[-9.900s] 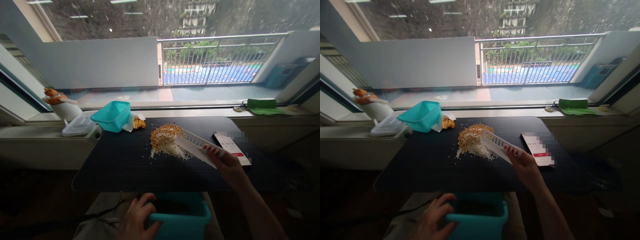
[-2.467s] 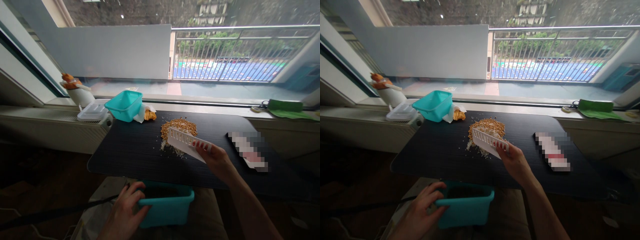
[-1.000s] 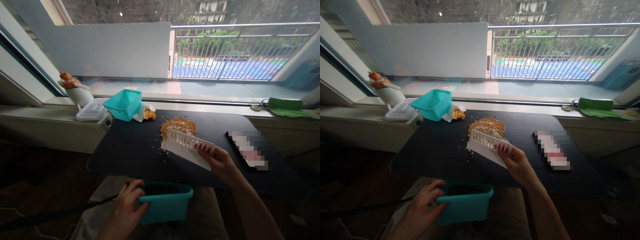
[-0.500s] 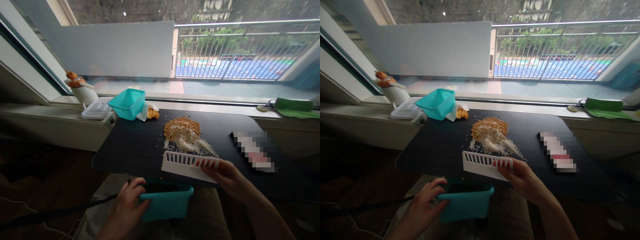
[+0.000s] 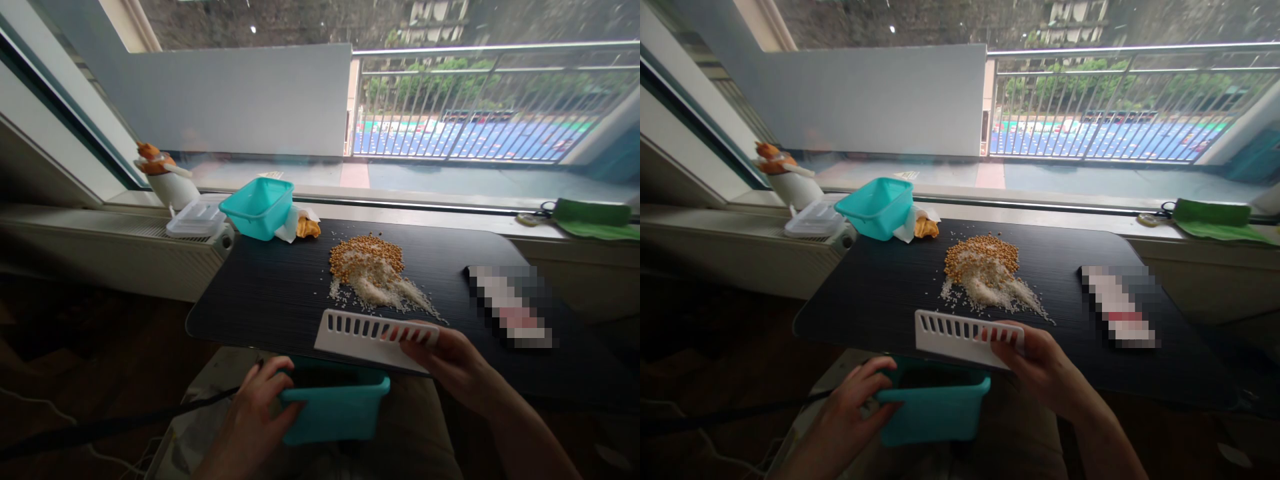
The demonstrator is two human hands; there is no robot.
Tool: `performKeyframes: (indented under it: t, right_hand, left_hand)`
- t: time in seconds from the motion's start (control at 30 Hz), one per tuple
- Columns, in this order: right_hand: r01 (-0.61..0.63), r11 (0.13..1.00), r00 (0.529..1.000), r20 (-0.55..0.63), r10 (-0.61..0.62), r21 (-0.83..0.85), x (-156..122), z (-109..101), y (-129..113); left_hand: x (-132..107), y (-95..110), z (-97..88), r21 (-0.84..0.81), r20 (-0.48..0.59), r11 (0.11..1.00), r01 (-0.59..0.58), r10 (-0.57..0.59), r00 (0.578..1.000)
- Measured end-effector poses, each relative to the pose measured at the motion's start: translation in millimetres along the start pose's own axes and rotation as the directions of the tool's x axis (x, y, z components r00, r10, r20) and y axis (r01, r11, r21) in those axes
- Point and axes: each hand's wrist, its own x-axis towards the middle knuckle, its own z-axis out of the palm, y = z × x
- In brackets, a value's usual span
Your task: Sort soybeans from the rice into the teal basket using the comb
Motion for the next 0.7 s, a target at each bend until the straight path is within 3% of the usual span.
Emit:
performKeyframes:
  t: [0.1, 0.23, 0.3, 0.4, 0.5, 0.6, 0.7]
  right_hand:
    - [0.044, 0.998, 0.979, -0.198, -0.054, -0.054, 7.6, 16.2, 1.7]
    - [0.057, 0.994, 0.959, -0.272, -0.079, -0.089, 25.6, 42.0, 13.9]
    - [0.062, 0.994, 0.924, -0.372, -0.089, -0.085, 29.3, 44.3, 21.2]
    - [0.040, 0.992, 0.843, -0.528, -0.098, -0.121, 25.5, 29.4, 30.5]
    - [-0.013, 0.986, 0.792, -0.604, -0.091, -0.165, 18.6, 4.0, 36.6]
    - [-0.056, 0.978, 0.764, -0.639, -0.089, -0.202, 16.0, -15.7, 38.4]
    - [-0.028, 0.972, 0.768, -0.628, -0.128, -0.232, 17.5, -22.8, 35.4]
  left_hand:
    - [1.9, 2.1, 1.7, 0.005, 0.008, 1.000, 0.008, -0.008, 1.000]
    - [2.6, 2.9, 5.6, -0.014, 0.018, 1.000, 0.002, -0.002, 1.000]
    - [1.5, 3.6, 6.4, -0.023, 0.031, 1.000, 0.003, -0.003, 1.000]
    - [0.2, 5.0, 5.9, -0.028, 0.051, 1.000, 0.006, -0.004, 0.999]
    - [1.5, 5.4, 5.3, -0.014, 0.060, 1.000, 0.002, -0.001, 0.998]
    - [3.9, 4.6, 6.2, 0.004, 0.051, 1.000, -0.007, 0.007, 0.999]
    - [5.0, 4.1, 7.5, 0.006, 0.047, 1.000, -0.006, 0.005, 0.999]
